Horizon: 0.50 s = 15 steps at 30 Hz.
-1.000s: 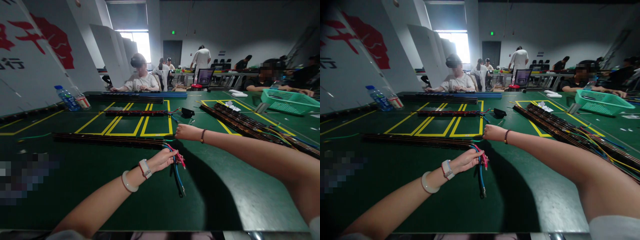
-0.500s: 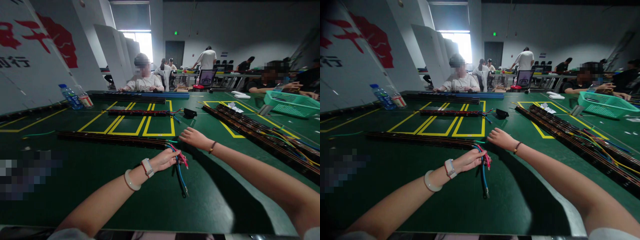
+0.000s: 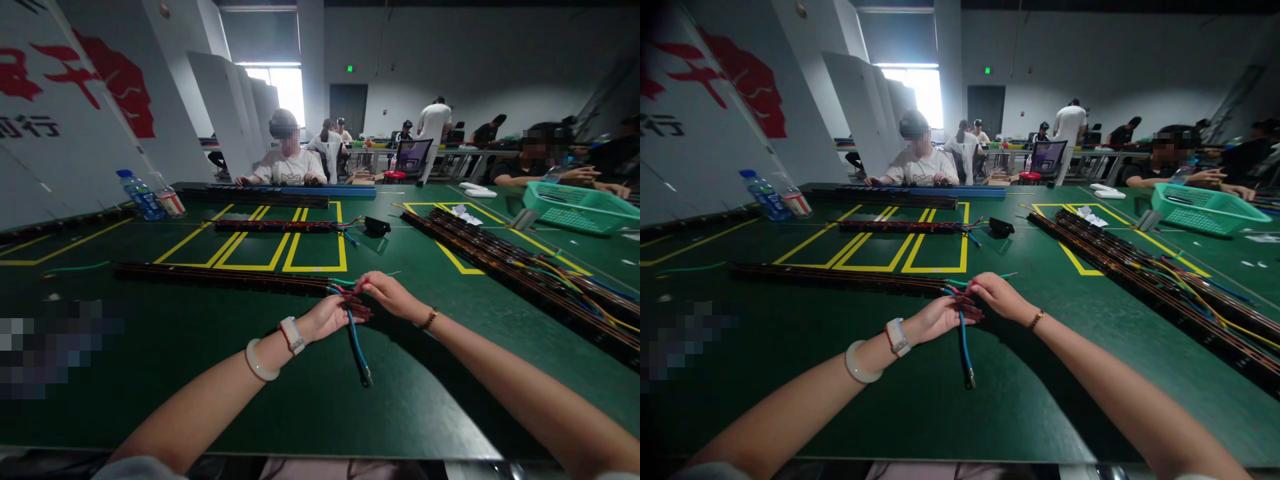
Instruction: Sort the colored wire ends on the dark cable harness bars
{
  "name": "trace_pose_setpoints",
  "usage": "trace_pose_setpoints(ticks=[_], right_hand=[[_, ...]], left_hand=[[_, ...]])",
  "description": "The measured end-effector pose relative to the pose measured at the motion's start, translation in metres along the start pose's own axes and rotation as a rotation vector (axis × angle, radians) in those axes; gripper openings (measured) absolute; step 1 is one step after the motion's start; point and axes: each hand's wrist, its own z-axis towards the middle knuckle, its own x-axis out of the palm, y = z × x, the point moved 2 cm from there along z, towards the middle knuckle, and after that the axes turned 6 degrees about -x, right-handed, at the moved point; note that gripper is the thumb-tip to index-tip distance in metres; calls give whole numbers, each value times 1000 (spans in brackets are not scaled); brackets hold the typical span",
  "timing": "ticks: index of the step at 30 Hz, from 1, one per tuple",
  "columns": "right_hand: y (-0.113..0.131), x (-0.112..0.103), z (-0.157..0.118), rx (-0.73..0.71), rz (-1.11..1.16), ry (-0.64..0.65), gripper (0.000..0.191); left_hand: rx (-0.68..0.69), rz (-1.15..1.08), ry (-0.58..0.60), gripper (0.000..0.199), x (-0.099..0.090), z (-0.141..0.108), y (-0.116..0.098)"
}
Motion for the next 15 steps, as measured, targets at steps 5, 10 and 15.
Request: trace_pose_setpoints(ticks=[5, 10, 15], right_hand=[[-1, -7, 48, 42, 103, 111, 47], [-5, 8, 92, 90, 156, 278, 47], [-6, 30, 117, 190, 149, 397, 45]], left_hand=[[-24, -34, 9, 31, 1, -2, -1], [-21, -37, 3, 29, 5, -5, -2], [-4, -18, -28, 26, 7, -7, -2]])
